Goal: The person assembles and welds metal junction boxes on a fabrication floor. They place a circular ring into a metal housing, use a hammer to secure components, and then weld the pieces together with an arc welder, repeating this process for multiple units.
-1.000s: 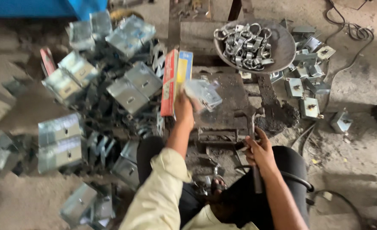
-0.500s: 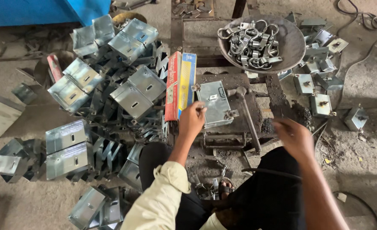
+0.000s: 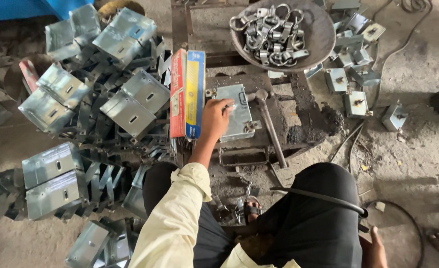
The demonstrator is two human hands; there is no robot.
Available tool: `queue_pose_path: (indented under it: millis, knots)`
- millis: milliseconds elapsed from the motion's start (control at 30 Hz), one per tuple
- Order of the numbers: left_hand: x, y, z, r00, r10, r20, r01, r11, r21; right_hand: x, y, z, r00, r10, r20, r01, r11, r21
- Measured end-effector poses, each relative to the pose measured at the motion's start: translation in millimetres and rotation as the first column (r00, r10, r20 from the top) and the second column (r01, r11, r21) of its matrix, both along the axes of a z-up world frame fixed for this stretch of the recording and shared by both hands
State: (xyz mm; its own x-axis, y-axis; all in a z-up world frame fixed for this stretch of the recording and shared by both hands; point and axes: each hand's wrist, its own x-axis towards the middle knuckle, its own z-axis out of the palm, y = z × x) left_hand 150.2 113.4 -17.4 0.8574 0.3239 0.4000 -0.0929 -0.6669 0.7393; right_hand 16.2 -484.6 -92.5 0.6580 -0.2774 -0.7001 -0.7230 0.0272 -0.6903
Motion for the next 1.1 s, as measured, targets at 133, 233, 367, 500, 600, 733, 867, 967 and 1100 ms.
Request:
queue_pose_path:
  millis: [133, 233, 367, 500, 600, 733, 867, 967, 1100]
  knots:
    - [7.2, 5.3, -12.7, 1.000, -0.006, 0.026, 0.010, 0.984, -0.176, 23.0, 18.1, -6.4, 0.968, -0.121, 0.219, 0.052, 0.954, 0.297]
    - [13.6, 2.0, -6.0, 0.989, 0.145, -0.004, -0.145, 0.986, 0.082, 48.4, 18.8, -4.1, 0.885, -0.183, 0.429, -0.072, 0.855, 0.513]
    - [5.7, 0.3, 7.7, 0.988, 0.137, -0.075, -0.139, 0.990, -0.024, 94.0, 11.6, 19.6, 0.669, -0.212, 0.712, -0.480, 0.608, 0.632]
    - [-4.4, -0.7, 16.6, 0.999, 0.029, 0.025, -0.023, 0.976, -0.217, 136.2, 35.1, 90.2, 0.511, -0.247, 0.823, -0.657, 0.506, 0.559]
    - [-1.2, 1.2, 14.2, 0.994, 0.074, 0.083, -0.057, 0.980, -0.190, 141.3, 100.7, 133.9, 0.539, -0.354, 0.764, -0.639, 0.419, 0.645]
    - [2.6, 1.9, 9.5, 0.971, 0.176, 0.163, -0.173, 0.984, -0.030, 124.6, 210.4, 157.4, 0.659, -0.329, 0.677, -0.371, 0.640, 0.673]
    - [-0.4, 3.4, 8.9, 0.954, 0.132, 0.268, -0.179, 0.971, 0.159, 82.0, 304.4, 142.0, 0.760, -0.210, 0.615, -0.239, 0.790, 0.565]
    - [-1.2, 1.4, 0.3, 0.961, 0.171, 0.217, -0.201, 0.972, 0.122, 63.8, 332.1, 123.7, 0.781, -0.115, 0.614, -0.164, 0.911, 0.378]
    - [2.5, 3.4, -7.8, 0.952, 0.184, 0.243, -0.226, 0.961, 0.157, 49.8, 338.2, 102.6, 0.574, 0.219, 0.789, -0.285, 0.957, -0.059]
